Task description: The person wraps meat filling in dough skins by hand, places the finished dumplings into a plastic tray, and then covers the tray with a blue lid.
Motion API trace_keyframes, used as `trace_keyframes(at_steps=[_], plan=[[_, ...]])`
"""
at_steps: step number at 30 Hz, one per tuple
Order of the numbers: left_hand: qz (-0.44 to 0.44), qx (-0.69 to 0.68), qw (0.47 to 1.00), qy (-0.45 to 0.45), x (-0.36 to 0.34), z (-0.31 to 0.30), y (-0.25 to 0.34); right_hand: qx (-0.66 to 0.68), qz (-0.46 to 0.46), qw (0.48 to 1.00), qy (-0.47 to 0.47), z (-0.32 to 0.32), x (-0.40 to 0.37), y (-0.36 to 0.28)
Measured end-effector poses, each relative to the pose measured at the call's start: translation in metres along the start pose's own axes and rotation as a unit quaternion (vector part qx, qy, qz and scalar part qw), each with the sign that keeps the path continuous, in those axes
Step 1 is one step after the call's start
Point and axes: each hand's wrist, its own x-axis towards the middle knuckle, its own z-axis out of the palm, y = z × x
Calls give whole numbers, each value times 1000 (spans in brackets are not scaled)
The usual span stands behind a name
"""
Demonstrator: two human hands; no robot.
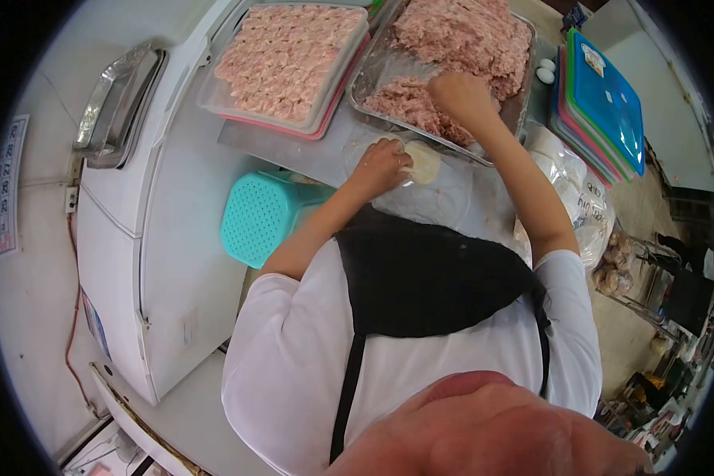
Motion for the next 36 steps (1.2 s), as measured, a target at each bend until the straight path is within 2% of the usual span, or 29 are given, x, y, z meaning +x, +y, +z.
trace_keyframes(at_steps=[3, 5, 6, 9, 11, 12, 15, 17, 19, 20, 23, 24, 26, 28, 32, 35, 36], plan=[[17, -7, 1000, 16, 1, 1, -8, 24, -53, 998, 8, 11, 7, -30], [25, -30, 998, 41, 1, 1, -10, 92, -66, 993, 43, 4, -7, -42], [-3, -86, 995, 58, 2, -3, -8, 126, -69, 988, 58, 2, -13, -47], [-84, -262, 957, 95, 5, -16, -7, 239, 54, 969, 41, 26, -29, -47], [-142, -386, 906, 95, 6, -24, -13, 323, 64, 944, -2, 36, -35, -27], [-156, -402, 898, 86, 7, -28, -18, 364, 69, 929, -23, 38, -35, -22], [-188, -459, 867, 54, 6, -37, -28, 157, 99, 982, -38, -23, -26, -21], [-189, -502, 843, 38, 7, -44, -33, 113, 48, 992, -40, -27, -18, -30], [-203, -557, 805, 13, 8, -44, -45, 73, 15, 994, -75, -25, -17, -56], [-208, -583, 786, 1, 10, -46, -51, 112, 62, 990, -50, 15, -23, -58], [-231, -815, 532, -9, 11, -71, -45, 288, 152, 944, -46, 14, -33, -53], [-221, -790, 572, -7, 15, -76, -44, 391, 166, 904, -51, 5, -36, -50], [-196, -735, 649, -3, 24, -86, -40, 496, 242, 834, -26, -13, -45, -47], [-173, -791, 587, 24, 42, -93, -38, 561, 317, 764, 22, -27, -50, -44], [-138, -890, 434, 14, 74, -122, -22, 600, 302, 729, 132, -43, -53, -41], [-204, -886, 411, 63, 101, -138, 2, 562, 352, 740, 110, -58, -45, -67], [-213, -875, 418, 116, 107, -156, 23, 497, 305, 796, 161, -27, -46, -67]])
